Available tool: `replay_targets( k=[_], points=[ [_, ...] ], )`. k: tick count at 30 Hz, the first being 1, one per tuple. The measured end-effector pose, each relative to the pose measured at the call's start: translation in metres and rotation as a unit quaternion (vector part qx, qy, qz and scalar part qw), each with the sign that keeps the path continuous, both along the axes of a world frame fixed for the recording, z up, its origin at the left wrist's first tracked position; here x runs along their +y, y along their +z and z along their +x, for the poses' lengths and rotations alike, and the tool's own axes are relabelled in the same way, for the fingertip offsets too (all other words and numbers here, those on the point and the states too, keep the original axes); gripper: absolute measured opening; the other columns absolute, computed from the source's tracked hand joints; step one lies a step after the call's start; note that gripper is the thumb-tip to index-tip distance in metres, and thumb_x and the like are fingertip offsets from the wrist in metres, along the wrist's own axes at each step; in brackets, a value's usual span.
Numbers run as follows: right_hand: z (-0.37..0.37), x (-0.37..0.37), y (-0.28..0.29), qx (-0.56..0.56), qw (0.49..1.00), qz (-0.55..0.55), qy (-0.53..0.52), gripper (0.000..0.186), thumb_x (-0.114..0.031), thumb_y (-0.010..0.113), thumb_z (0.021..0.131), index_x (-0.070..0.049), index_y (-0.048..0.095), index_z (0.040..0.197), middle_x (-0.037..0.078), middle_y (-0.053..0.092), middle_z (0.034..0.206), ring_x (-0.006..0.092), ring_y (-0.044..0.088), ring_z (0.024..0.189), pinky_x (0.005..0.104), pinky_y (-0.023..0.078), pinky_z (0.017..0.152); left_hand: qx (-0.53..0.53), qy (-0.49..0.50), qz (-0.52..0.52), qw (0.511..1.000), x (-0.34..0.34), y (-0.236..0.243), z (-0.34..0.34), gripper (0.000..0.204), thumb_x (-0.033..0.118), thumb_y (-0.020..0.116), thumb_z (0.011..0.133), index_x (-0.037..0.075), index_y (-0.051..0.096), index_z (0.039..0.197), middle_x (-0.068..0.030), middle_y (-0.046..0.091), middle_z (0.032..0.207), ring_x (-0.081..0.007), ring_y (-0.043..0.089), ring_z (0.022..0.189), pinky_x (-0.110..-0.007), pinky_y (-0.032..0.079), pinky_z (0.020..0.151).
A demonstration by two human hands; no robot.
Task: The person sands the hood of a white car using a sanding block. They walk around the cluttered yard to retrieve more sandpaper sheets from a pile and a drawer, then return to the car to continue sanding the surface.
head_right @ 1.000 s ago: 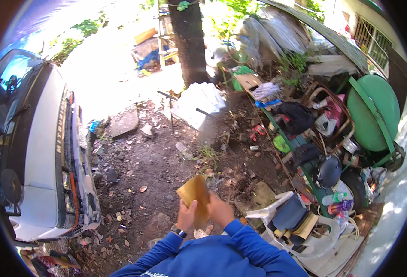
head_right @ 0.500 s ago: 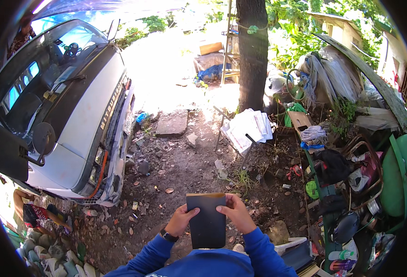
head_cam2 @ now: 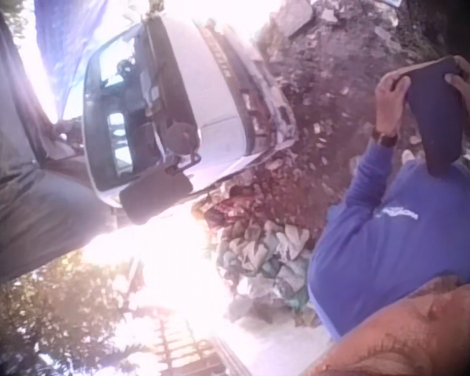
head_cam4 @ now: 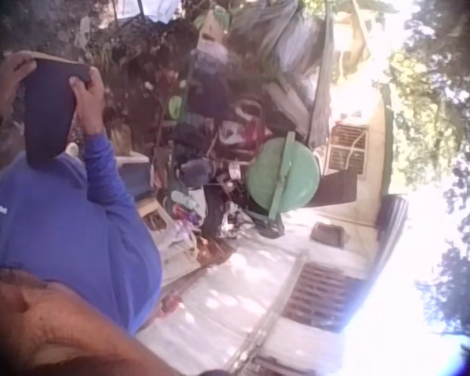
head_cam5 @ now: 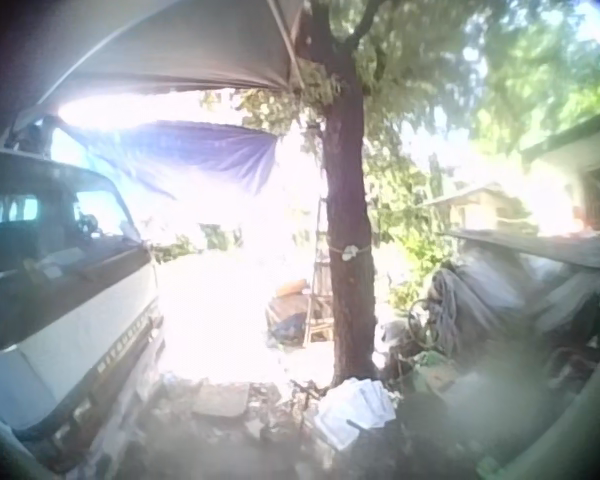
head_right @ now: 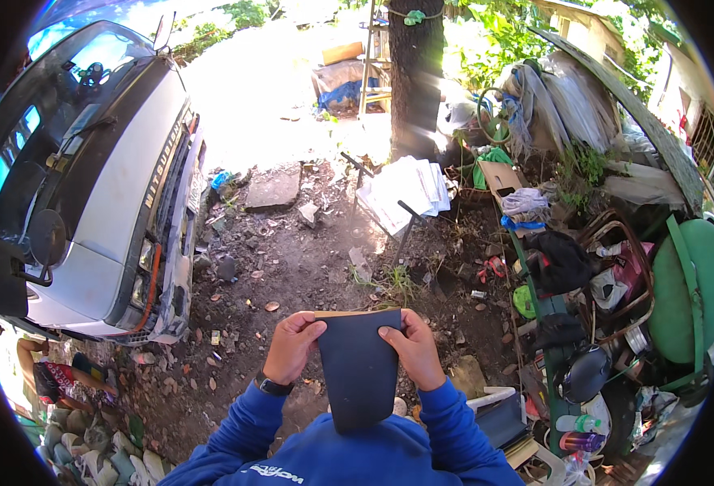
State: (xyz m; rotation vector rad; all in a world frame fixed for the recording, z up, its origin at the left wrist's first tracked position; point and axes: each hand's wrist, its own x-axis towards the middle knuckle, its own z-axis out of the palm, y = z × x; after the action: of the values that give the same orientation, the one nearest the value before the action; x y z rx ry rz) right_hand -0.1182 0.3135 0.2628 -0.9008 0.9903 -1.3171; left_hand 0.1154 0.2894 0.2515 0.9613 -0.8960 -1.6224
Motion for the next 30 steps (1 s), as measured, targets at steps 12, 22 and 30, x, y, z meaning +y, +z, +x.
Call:
replay_targets(
  k=[12,22,30],
  points=[
    [-0.02,0.015,-0.012,-0.009,1.0,0.01,-0.024,0.014,-0.002,0.069,0.092,-0.002,0.06,0.102,0.002,0.065,0.095,0.007,0.059,0.086,0.0226,0.049,0.078,-0.114,0.018,-0.091,0.989,0.003,0.021,-0.03,0.018,0.011,0.066,0.098,0.0,0.071,0.112,-0.0008,0.072,0.096,-0.0044,0.063,0.083,-0.02,0.051,0.075],
    [-0.008,0.016,0.001,-0.005,0.999,-0.004,-0.041,0.015,-0.009,0.066,0.096,0.001,0.064,0.107,-0.001,0.064,0.091,0.0062,0.057,0.083,0.0237,0.048,0.076,-0.222,0.046,-0.143,0.963,-0.003,0.02,-0.028,0.011,0.01,0.064,0.098,0.002,0.069,0.104,0.0001,0.067,0.09,-0.0062,0.06,0.083,-0.023,0.048,0.076],
    [-0.007,0.011,-0.019,0.021,0.999,0.005,-0.041,0.024,-0.018,0.058,0.103,0.001,0.068,0.093,-0.005,0.059,0.082,0.0038,0.05,0.076,0.0216,0.041,0.069,-0.295,0.069,-0.269,0.914,-0.002,0.028,-0.02,0.009,0.01,0.063,0.098,0.002,0.066,0.102,-0.0014,0.063,0.083,-0.0064,0.055,0.077,-0.024,0.046,0.071]
  ],
)
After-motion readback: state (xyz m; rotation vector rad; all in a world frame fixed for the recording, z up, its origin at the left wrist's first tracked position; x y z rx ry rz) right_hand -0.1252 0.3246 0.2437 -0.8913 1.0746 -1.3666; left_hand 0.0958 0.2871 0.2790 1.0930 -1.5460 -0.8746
